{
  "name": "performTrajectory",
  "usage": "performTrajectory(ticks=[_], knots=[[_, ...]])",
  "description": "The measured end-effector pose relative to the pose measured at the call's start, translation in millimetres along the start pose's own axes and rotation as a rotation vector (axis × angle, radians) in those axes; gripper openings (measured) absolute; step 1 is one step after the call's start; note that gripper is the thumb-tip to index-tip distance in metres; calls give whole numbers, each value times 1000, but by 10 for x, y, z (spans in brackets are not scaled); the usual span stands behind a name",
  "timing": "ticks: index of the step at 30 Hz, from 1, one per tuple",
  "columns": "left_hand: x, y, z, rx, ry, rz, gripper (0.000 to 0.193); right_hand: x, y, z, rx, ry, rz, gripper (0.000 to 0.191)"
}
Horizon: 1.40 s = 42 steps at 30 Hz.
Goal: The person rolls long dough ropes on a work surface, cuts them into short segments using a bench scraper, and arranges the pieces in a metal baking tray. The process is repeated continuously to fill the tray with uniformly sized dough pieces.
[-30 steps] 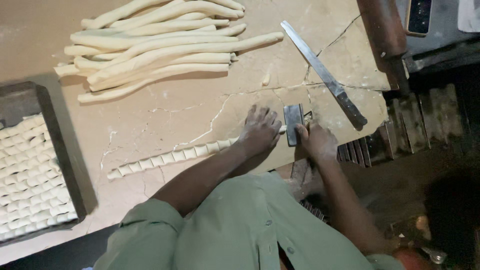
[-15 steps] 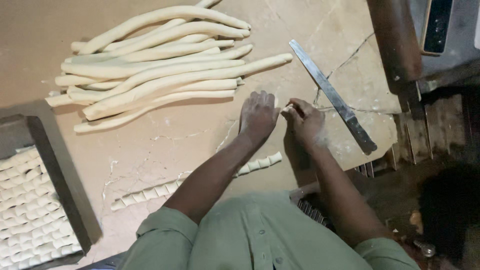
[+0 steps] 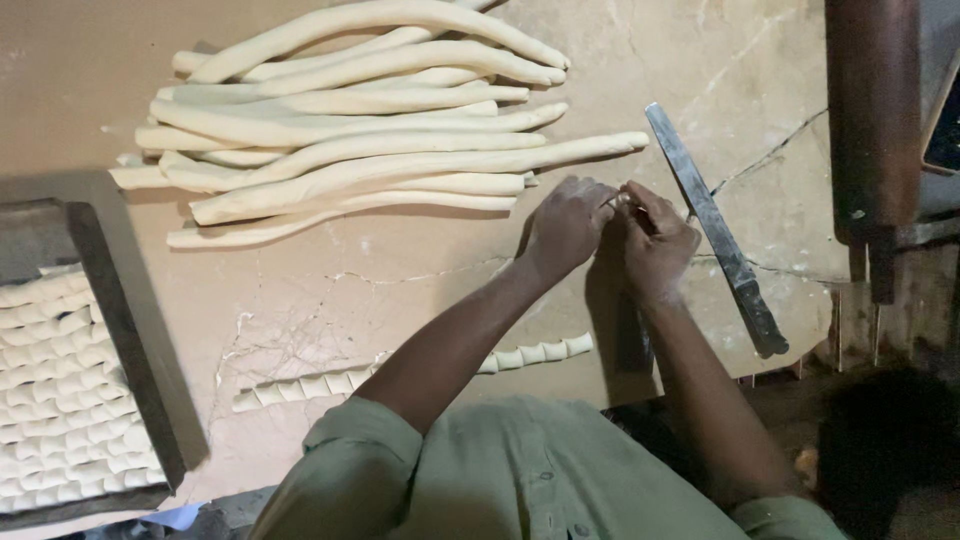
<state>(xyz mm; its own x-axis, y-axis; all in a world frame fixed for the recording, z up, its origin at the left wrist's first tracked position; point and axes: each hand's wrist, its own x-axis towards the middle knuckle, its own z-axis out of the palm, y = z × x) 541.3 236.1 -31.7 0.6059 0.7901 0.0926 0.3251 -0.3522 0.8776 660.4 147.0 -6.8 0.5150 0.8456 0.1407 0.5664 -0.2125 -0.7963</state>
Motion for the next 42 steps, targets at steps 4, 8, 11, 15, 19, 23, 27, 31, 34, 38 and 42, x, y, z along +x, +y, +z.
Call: performTrajectory(ticks=[4, 8, 11, 15, 19, 23, 27, 31, 34, 38, 42], knots=[[11, -49, -50, 245, 8, 60, 10, -18, -11, 99, -127, -21, -241, 24], [-353, -42, -162, 199, -20, 69, 34, -38, 30, 61, -355, -232, -436, 38], [-808, -145, -498, 116, -169, 29, 34, -91, 57, -3, -581, -421, -426, 55], [-1552, -501, -1315, 321, 80, 1, 21, -151, 36, -27, -780, -441, -467, 65], [-2476, -830, -2529, 494, 218, -344, 23, -106, -28, 28, -707, -541, -413, 49], [-3556, -846, -3100, 706, 238, -633, 45, -533, -191, 416, -427, -392, -361, 75], [-4021, -719, -2899, 802, 43, -661, 70, -1706, -735, 1064, -815, -305, -586, 71], [-4000, -629, -2693, 841, -27, -377, 65, -2563, -1395, 1486, -663, -662, -654, 72], [-3862, -672, -2750, 734, -137, -439, 59, -2596, -1727, 1687, -745, -707, -383, 65], [-3625, -935, -3187, 628, -139, -244, 54, -2391, -2134, 2051, -755, -649, -296, 46], [-3392, -1309, -4061, 835, -166, -86, 47, -2145, -2835, 2591, -655, -702, -177, 40]])
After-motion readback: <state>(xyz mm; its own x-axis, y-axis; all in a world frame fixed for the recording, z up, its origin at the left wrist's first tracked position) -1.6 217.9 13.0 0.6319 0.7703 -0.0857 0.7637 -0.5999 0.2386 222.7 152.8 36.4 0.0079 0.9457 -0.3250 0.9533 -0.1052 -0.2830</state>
